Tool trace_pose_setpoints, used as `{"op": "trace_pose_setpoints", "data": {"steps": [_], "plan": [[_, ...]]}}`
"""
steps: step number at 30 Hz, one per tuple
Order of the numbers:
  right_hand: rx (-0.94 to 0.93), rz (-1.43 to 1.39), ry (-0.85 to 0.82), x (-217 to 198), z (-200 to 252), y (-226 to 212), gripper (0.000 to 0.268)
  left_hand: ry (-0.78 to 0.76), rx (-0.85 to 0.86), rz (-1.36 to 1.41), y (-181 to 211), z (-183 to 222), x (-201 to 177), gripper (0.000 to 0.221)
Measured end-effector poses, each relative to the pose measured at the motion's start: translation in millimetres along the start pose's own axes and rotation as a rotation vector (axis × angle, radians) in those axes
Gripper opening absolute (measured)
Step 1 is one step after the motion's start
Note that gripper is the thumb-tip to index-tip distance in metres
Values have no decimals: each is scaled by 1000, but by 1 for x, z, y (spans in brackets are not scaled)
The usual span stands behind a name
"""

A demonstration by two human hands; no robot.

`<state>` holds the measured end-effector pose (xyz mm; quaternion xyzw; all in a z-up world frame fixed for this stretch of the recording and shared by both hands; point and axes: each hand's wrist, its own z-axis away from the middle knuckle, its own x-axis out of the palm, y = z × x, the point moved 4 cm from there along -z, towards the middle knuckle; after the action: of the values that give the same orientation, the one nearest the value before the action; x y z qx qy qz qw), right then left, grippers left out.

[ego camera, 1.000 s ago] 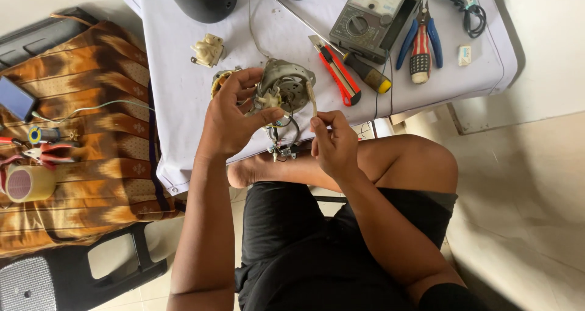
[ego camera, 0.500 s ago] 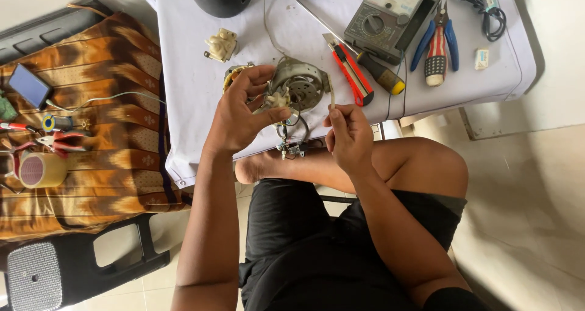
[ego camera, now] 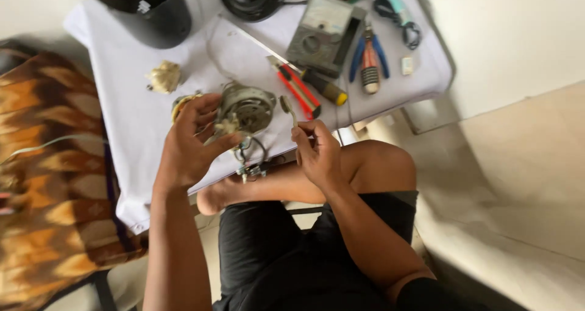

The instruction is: Repairing and cleaning an electric motor assembly using a screwdriver and toothbrush

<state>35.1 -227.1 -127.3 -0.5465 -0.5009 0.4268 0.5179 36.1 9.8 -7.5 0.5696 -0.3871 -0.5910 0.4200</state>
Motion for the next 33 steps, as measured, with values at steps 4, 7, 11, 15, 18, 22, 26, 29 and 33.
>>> {"op": "trace_pose_setpoints", "data": {"steps": [4, 7, 11, 15, 18, 22, 26, 29, 33], "plan": [[-44, -92, 180, -44, -34, -23, 26, 2, -35, -12, -1, 1, -9, 82], [-107, 47, 223, -77, -60, -55, 41, 18, -19, 12, 4, 4, -10, 83], [-132, 329, 165, -126, -114, -31, 41, 56, -17, 25, 2, 3, -12, 84], [-236, 738, 35, -142, -163, -18, 36, 31, -9, 44, 3, 3, -14, 84], [-403, 856, 69, -108, -145, -40, 32, 37, 10, 52, 4, 4, -17, 83], [-296, 678, -143, -31, -93, -44, 27, 35, 24, 11, 2, 5, -18, 84], [-484, 1003, -169, 13, -71, -35, 34, 20, 22, -21, 6, 2, -17, 82], [-558, 1021, -148, 17, -63, -36, 43, 2, 38, 2, 7, 4, -16, 81], [-441, 928, -113, 12, -68, -45, 48, -2, 43, -16, 12, 4, -16, 80]]}}
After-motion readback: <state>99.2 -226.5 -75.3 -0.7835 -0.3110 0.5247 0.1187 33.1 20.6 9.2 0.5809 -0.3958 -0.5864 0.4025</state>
